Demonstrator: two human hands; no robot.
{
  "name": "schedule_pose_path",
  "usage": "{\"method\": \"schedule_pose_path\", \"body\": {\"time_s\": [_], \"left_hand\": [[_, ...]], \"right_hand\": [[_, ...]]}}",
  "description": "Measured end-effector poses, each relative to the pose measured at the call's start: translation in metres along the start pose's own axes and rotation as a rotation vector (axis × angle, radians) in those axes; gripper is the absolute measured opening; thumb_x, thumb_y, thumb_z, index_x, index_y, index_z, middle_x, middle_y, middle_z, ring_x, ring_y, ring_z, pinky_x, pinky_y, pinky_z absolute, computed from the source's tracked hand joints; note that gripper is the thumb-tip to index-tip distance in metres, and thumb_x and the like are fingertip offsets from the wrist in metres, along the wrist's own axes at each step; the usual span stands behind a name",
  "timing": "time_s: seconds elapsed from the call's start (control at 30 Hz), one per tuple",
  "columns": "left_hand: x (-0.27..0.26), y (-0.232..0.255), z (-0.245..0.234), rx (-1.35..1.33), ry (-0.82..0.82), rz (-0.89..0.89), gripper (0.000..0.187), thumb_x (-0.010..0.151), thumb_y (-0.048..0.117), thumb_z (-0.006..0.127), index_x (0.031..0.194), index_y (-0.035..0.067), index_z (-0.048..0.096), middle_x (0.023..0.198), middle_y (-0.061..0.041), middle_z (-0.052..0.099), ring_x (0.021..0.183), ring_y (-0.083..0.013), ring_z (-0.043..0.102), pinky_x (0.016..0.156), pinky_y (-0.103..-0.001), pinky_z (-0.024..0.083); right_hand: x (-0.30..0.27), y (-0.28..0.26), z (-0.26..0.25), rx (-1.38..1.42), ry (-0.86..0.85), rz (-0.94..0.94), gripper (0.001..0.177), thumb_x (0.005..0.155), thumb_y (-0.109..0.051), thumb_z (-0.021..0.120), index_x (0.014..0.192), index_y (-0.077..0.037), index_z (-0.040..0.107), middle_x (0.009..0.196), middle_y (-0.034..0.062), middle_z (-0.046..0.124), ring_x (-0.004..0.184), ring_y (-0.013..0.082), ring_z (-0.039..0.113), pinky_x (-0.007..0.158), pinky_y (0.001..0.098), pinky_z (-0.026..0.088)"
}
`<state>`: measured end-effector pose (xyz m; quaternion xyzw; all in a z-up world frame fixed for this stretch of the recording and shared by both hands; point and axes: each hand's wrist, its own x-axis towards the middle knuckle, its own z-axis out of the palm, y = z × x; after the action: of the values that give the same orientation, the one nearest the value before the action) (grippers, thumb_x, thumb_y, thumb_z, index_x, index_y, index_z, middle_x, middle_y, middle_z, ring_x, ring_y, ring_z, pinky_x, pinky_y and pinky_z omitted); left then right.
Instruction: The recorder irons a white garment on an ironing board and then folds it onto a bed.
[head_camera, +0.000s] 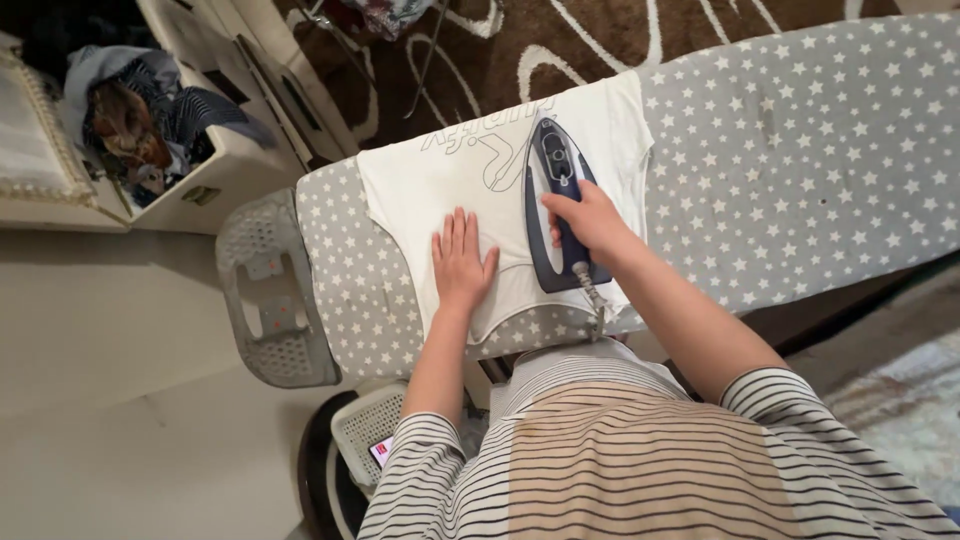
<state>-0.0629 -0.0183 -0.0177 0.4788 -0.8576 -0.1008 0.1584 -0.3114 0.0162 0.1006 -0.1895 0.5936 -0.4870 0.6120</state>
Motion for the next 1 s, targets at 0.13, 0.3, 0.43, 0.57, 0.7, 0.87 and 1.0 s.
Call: {"method": "schedule_pose_path", "body": {"time_s": [0.13, 0.3, 0.43, 0.57, 0.7, 0.87, 1.0], "left_hand": [[-0.003, 0.001, 0.002, -0.001, 0.003, 0.007, 0.073, 0.097, 0.046, 0.060, 0.156, 0.007, 0.042, 0.166, -0.015, 0.034, 0.154, -0.0326, 0.029, 0.125, -0.055, 0.019], [-0.001, 0.001, 0.001, 0.005, 0.009, -0.001, 0.072, 0.095, 0.045, 0.061, 0.154, 0.007, 0.044, 0.165, -0.014, 0.036, 0.154, -0.0311, 0.029, 0.125, -0.054, 0.018], [-0.003, 0.001, 0.002, -0.011, 0.022, -0.006, 0.072, 0.096, 0.045, 0.061, 0.155, 0.007, 0.043, 0.165, -0.014, 0.035, 0.155, -0.0310, 0.029, 0.126, -0.054, 0.018], [-0.002, -0.001, -0.002, -0.027, 0.028, 0.005, 0.071, 0.097, 0.045, 0.061, 0.155, 0.007, 0.044, 0.166, -0.014, 0.035, 0.155, -0.0309, 0.029, 0.126, -0.054, 0.018], [-0.002, -0.001, 0.002, -0.034, 0.041, 0.008, 0.072, 0.096, 0.044, 0.061, 0.155, 0.007, 0.044, 0.166, -0.014, 0.035, 0.155, -0.0307, 0.029, 0.126, -0.054, 0.018], [-0.003, 0.000, 0.001, -0.032, 0.057, 0.013, 0.072, 0.096, 0.043, 0.062, 0.155, 0.006, 0.044, 0.165, -0.014, 0.036, 0.155, -0.0313, 0.030, 0.126, -0.054, 0.018], [-0.003, -0.001, 0.004, -0.032, 0.063, 0.013, 0.072, 0.096, 0.043, 0.062, 0.154, 0.006, 0.044, 0.165, -0.014, 0.036, 0.154, -0.0313, 0.031, 0.126, -0.054, 0.019]], "right_hand": [[-0.008, 0.019, -0.031, -0.016, 0.035, -0.037, 0.023, 0.094, -0.020, 0.071, 0.091, -0.003, 0.056, 0.072, 0.0042, 0.059, 0.055, 0.0133, 0.058, 0.049, 0.0324, 0.052], [-0.041, 0.032, -0.059, -0.033, 0.176, -0.053, 0.022, 0.095, -0.017, 0.070, 0.089, -0.003, 0.055, 0.068, 0.0039, 0.057, 0.052, 0.0135, 0.057, 0.047, 0.0324, 0.050], [-0.066, 0.028, -0.058, 0.028, 0.235, 0.001, 0.015, 0.092, -0.014, 0.069, 0.091, -0.007, 0.056, 0.067, 0.0022, 0.058, 0.051, 0.0128, 0.056, 0.046, 0.0321, 0.049], [-0.073, 0.036, -0.081, -0.189, 0.129, 0.034, 0.015, 0.089, -0.012, 0.070, 0.089, -0.005, 0.056, 0.064, 0.0041, 0.058, 0.050, 0.0148, 0.055, 0.046, 0.0330, 0.046], [-0.074, 0.025, -0.101, -0.482, -0.091, 0.229, 0.016, 0.080, -0.009, 0.073, 0.086, -0.002, 0.060, 0.060, 0.0068, 0.058, 0.048, 0.0171, 0.055, 0.047, 0.0334, 0.043], [-0.079, 0.012, -0.090, -0.578, -0.112, 0.223, 0.015, 0.079, -0.010, 0.073, 0.085, -0.002, 0.062, 0.059, 0.0071, 0.058, 0.048, 0.0171, 0.054, 0.047, 0.0333, 0.042], [-0.090, 0.022, -0.080, -0.270, 0.117, 0.095, 0.013, 0.086, -0.012, 0.068, 0.086, -0.005, 0.057, 0.059, 0.0065, 0.057, 0.049, 0.0156, 0.054, 0.048, 0.0315, 0.044]]}}
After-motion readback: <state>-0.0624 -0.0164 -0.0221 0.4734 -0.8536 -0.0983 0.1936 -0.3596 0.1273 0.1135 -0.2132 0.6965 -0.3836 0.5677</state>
